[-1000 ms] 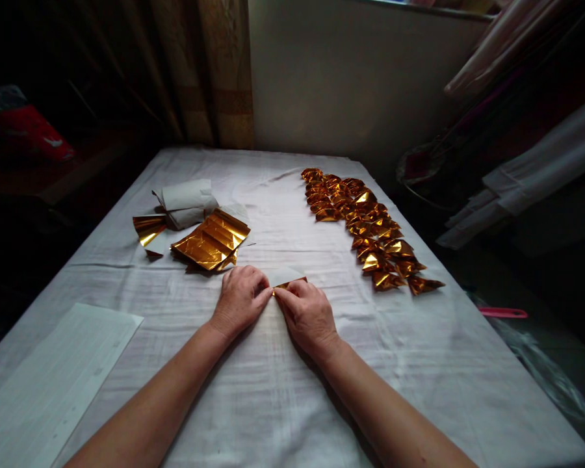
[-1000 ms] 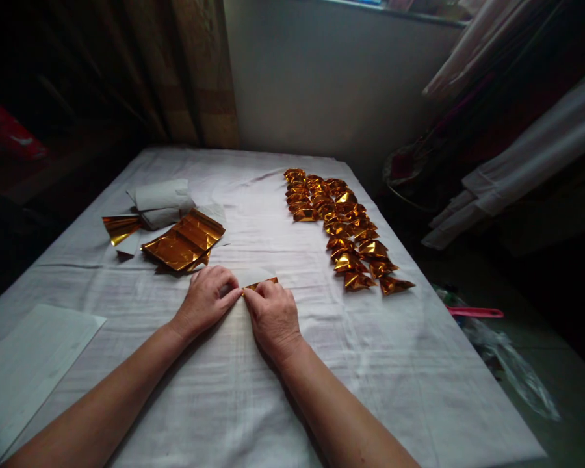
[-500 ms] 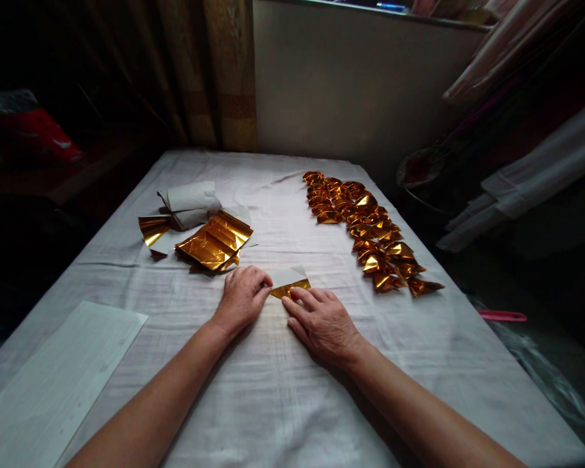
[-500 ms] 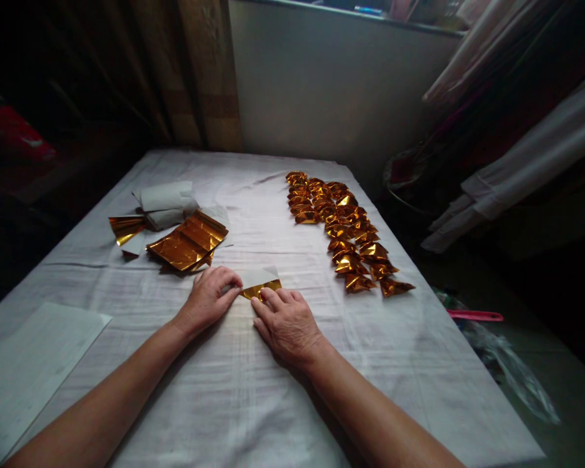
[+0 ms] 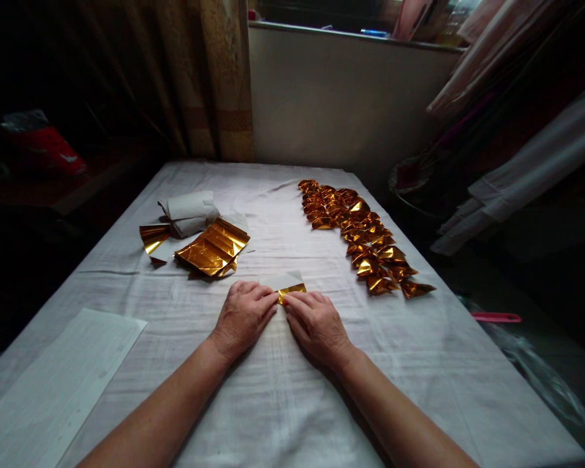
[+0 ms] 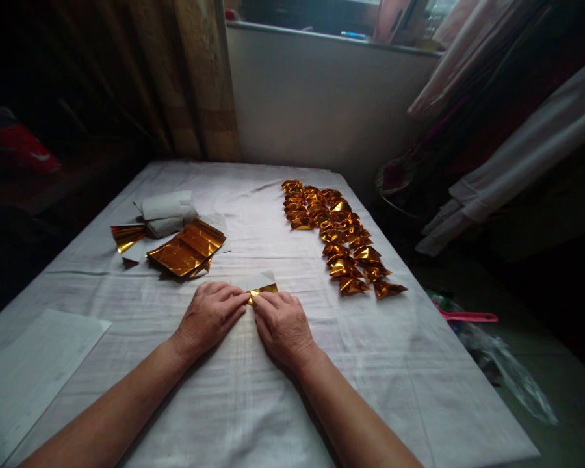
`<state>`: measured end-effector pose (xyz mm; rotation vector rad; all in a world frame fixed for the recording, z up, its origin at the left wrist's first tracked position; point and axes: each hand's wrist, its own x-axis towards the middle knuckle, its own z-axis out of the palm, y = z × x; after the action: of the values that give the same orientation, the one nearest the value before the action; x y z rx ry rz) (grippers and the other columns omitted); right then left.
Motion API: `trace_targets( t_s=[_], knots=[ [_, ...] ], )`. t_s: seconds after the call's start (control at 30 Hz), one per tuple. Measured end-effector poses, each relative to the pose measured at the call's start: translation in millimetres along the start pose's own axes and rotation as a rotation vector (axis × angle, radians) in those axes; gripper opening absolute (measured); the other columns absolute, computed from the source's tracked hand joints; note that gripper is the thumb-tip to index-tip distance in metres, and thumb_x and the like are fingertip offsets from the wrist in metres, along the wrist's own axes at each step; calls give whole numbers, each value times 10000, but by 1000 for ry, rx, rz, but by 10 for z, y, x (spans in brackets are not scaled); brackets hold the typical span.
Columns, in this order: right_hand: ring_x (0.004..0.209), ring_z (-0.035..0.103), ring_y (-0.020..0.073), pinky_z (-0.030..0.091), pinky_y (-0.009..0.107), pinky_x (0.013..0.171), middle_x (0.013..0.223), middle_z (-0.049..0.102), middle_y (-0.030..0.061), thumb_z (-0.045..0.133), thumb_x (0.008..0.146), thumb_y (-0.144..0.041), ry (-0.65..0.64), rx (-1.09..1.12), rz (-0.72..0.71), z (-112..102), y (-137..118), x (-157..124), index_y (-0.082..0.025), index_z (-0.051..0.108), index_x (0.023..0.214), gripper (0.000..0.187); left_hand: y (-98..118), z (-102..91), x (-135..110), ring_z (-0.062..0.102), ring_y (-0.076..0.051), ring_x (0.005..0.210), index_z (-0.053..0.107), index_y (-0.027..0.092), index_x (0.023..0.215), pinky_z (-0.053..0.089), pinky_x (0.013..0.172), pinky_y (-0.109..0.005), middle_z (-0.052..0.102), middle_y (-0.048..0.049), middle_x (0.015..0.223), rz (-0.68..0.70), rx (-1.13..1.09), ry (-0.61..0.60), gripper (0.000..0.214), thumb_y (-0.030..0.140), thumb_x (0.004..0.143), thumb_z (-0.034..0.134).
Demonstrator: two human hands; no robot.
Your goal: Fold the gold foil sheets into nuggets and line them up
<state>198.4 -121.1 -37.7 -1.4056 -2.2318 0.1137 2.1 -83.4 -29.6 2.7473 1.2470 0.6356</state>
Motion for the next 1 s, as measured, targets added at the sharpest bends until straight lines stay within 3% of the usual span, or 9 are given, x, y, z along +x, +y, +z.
trace_targets(
  t_s=[0.1, 0.27, 0.47, 0.57, 0.8, 0.9, 1.0],
  knots=[
    [1032, 591, 225, 450, 375, 879, 1174, 694, 66, 575, 899, -199, 40, 42, 67, -13, 121, 7, -235, 674, 1140, 263, 32, -48, 101, 582, -230, 923, 683, 263, 1085, 357, 910, -423, 706, -28, 923, 7, 64, -38, 207, 351, 902, 639],
    [1076, 581, 239, 446, 406, 927, 1185, 690, 59, 620, 867, -201, -5, 76, 114, -78, 265, 41, -243, 686, 1095, 241, 82, -92, 305, 577, -229, 795, 686, 194, 874, 352, 846, -413, 667, -45, 780, 105, 222, -124, 203, 397, 868, 682],
    [1047, 586, 239, 462, 387, 915, 1163, 685, 61, 652, 837, -179, -8, 81, 73, -64, 334, 115, -231, 672, 1155, 323, 59, -36, 347, 538, -202, 670, 651, 167, 761, 360, 828, -421, 619, -38, 681, 268, 348, -97, 243, 190, 958, 509],
    [1006, 596, 224, 464, 358, 880, 1121, 695, 59, 631, 873, -185, 2, 22, 25, -47, 403, 174, -239, 695, 1110, 251, 33, -24, 304, 534, -193, 657, 643, 166, 788, 364, 860, -426, 614, -28, 684, 320, 356, -62, 221, 131, 949, 495],
    [887, 605, 179, 446, 308, 795, 969, 728, 41, 571, 952, -223, -10, -66, -183, -73, 347, 151, -230, 727, 931, 158, -58, -104, 134, 593, -184, 739, 639, 180, 862, 389, 786, -358, 667, -34, 777, 284, 282, -95, 195, 148, 968, 480],
    [846, 607, 163, 454, 298, 791, 932, 735, 36, 556, 967, -255, -22, -4, -232, -74, 231, 80, -227, 725, 914, 180, -34, -157, 3, 631, -198, 898, 647, 190, 1019, 408, 819, -356, 706, -58, 981, 236, 162, -108, 154, 259, 968, 520],
    [877, 619, 159, 471, 297, 815, 975, 734, 40, 570, 959, -273, -40, 88, -219, -86, 190, 28, -238, 724, 965, 158, 55, -185, -122, 596, -246, 1083, 609, 223, 1201, 406, 932, -397, 658, -91, 1209, 179, 126, -126, 317, 380, 926, 589]
  ],
)
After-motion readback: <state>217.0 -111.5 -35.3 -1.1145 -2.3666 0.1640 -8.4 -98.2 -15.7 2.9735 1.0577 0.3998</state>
